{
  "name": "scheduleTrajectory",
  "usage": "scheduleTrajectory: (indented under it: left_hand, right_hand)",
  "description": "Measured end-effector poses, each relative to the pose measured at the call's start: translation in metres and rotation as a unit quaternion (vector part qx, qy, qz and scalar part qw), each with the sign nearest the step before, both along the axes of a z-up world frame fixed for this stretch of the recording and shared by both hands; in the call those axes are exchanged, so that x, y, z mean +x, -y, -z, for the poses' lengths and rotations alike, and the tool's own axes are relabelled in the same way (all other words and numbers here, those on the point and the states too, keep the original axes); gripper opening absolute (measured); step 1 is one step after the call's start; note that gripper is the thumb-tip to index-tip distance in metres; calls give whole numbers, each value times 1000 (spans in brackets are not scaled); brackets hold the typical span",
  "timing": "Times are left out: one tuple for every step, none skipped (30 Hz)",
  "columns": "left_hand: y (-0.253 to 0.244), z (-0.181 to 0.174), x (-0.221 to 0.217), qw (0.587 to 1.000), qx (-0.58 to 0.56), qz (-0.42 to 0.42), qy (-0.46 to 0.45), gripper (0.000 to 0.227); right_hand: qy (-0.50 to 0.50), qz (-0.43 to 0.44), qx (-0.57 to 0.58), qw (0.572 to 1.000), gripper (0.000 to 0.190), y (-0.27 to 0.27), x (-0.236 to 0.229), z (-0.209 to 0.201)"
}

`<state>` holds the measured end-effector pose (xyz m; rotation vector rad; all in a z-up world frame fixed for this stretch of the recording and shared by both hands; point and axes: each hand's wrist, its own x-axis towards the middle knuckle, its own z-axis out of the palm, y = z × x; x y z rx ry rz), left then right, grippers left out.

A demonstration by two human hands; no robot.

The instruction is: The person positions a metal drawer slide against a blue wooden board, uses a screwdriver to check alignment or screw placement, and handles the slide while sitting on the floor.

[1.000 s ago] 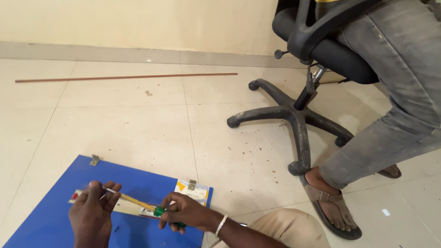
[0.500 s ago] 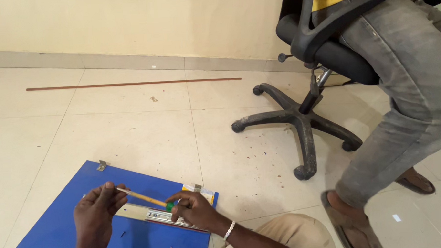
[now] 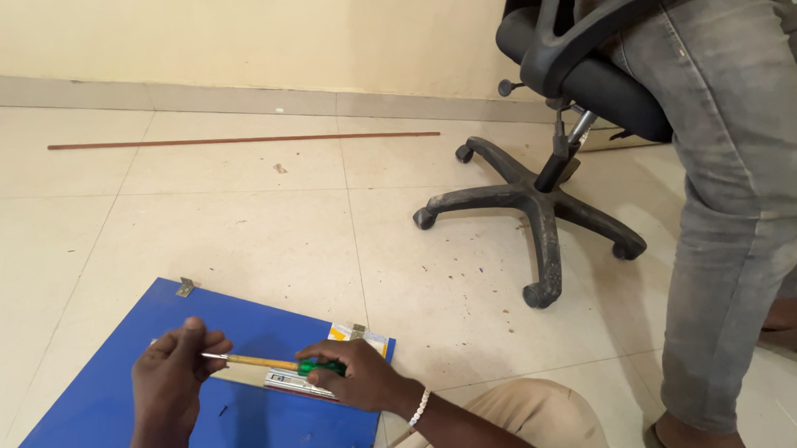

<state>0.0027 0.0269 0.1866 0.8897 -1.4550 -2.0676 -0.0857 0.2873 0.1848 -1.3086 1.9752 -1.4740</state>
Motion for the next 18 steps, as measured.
scheduleTrajectory:
  left_hand:
    - [1,0,0,999,25,-13,-22,32]
    - [2,0,0,997,50,-27,-44,31]
    - [3,0,1,996,64,-33,-48,29]
    - [3,1,2,995,78,-40,-54,29]
    - [3,1,1,993,91,-47,-59,28]
    - [3,2,1,993,96,-35,-63,27]
    - [3,2,0,992,101,-23,-68,26]
    - [3,3,-1,992,107,-10,-73,26]
    - [4,4,-1,991,106,-8,-80,26]
    - [4,4,-2,991,106,-4,-86,27]
    - [4,4,-3,990,106,-1,-91,28]
    - [4,6,-3,992,101,-6,-81,27]
    - [4,7,-3,993,96,-12,-71,26]
    - [5,7,-1,994,91,-19,-60,25]
    - [6,7,0,995,84,-9,-55,24]
    - [7,7,0,996,79,0,-51,23]
    - [8,6,0,996,74,10,-48,23]
    - [9,7,1,996,70,15,-46,23]
  right_hand:
    - [15,10,6,1000,35,1,1,3]
    - [29,19,13,999,35,2,1,6]
    - [43,29,20,998,35,3,1,9]
    - [59,32,17,998,35,3,0,11]
    - [74,34,14,997,36,3,-2,13]
    - [89,36,10,995,37,3,-4,15]
    - [106,32,1,994,37,4,-4,16]
    - [122,29,-8,992,37,4,-5,17]
    - [138,25,-17,990,37,4,-6,18]
    - [134,28,-15,990,36,4,-6,17]
    - [130,32,-13,991,36,3,-7,17]
    - [127,33,-10,991,35,3,-5,17]
    - [133,35,-7,990,35,4,-5,17]
    - [140,35,-5,989,35,4,-5,15]
    - [147,36,-2,988,36,5,-4,13]
    - [133,44,9,990,35,5,-4,11]
    - [118,52,20,991,35,4,-3,8]
    - [103,59,32,992,35,2,-3,5]
